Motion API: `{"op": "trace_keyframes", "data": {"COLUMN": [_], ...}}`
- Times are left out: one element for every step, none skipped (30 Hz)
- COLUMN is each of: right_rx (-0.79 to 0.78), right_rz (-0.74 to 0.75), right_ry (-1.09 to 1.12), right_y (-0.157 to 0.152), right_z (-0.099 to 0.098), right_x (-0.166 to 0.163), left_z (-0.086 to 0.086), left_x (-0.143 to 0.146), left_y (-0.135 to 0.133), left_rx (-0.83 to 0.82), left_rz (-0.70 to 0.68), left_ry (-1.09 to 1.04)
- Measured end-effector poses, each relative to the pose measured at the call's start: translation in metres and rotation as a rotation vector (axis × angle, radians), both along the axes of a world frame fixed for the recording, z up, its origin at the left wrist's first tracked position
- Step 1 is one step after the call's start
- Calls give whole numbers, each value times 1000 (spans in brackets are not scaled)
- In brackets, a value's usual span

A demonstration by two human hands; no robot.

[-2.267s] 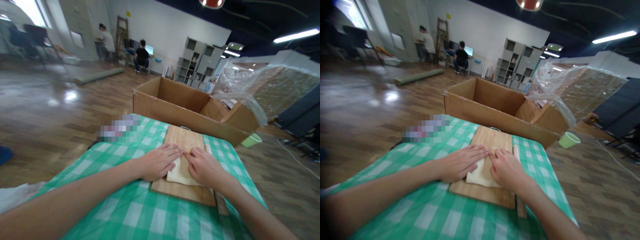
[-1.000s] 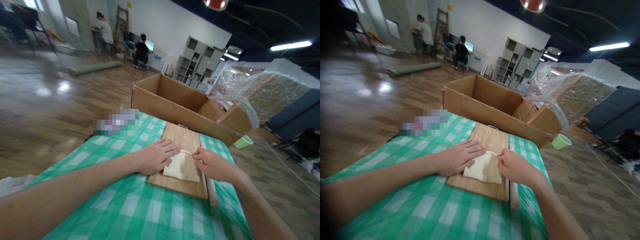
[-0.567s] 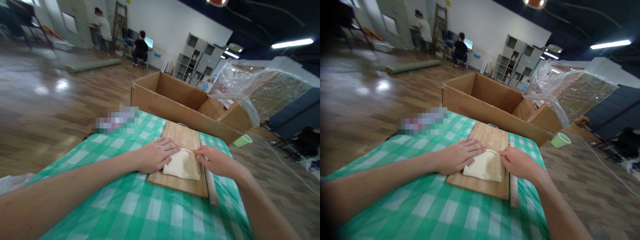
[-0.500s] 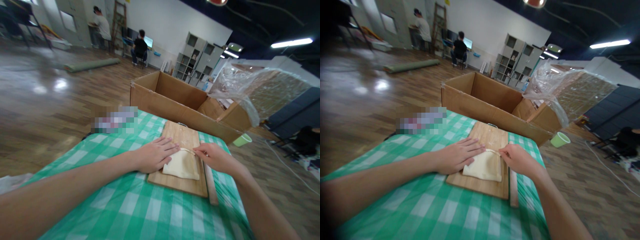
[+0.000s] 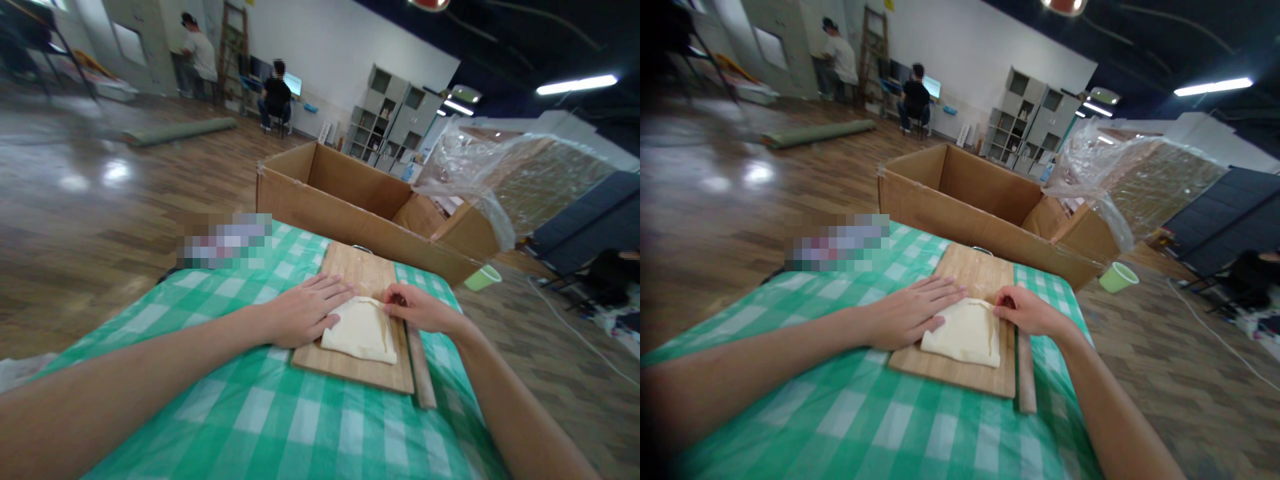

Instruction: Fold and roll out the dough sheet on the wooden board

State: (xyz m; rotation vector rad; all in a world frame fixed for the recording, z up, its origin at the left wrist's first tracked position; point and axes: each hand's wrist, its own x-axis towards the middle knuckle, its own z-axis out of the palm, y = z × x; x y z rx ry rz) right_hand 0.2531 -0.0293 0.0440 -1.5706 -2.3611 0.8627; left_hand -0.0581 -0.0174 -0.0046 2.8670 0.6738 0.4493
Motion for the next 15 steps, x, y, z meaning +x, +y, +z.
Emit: {"op": "trace_keyframes", "data": {"right_rx": [-14,-34,-60,-91,-119,-140,-148,-147,-137,-122,-109,-102,-101,-105,-111], "right_rz": [-3,-14,-30,-46,-60,-71,-80,-90,-103,-118,-134,-147,-155,-159,-160], "right_ry": [20,48,81,114,138,151,156,158,161,168,179,193,207,218,230], "right_y": [-1,-2,-2,-2,-1,0,0,1,2,3,3,3,2,2,1], "right_z": [0,0,0,-1,-2,-2,-3,-3,-3,-3,-3,-3,-3,-3,-3], "right_x": [0,1,1,2,2,2,2,2,2,1,1,0,-1,-1,-1], "left_z": [1,2,2,3,3,3,3,3,3,3,3,3,3,3,2], "left_x": [0,0,0,0,-1,-1,-1,-1,-1,-1,-1,-1,-1,-1,-1], "left_y": [0,-1,-1,-2,-2,-2,-2,-2,-2,-2,-2,-2,-2,-3,-3], "left_rx": [-4,-8,-9,-9,-10,-9,-8,-8,-9,-12,-15,-19,-23,-28,-33], "left_rz": [11,24,37,47,55,60,63,66,67,70,71,72,73,73,73], "left_ry": [-6,-12,-16,-17,-16,-16,-17,-18,-19,-18,-17,-17,-19,-22,-26]}}
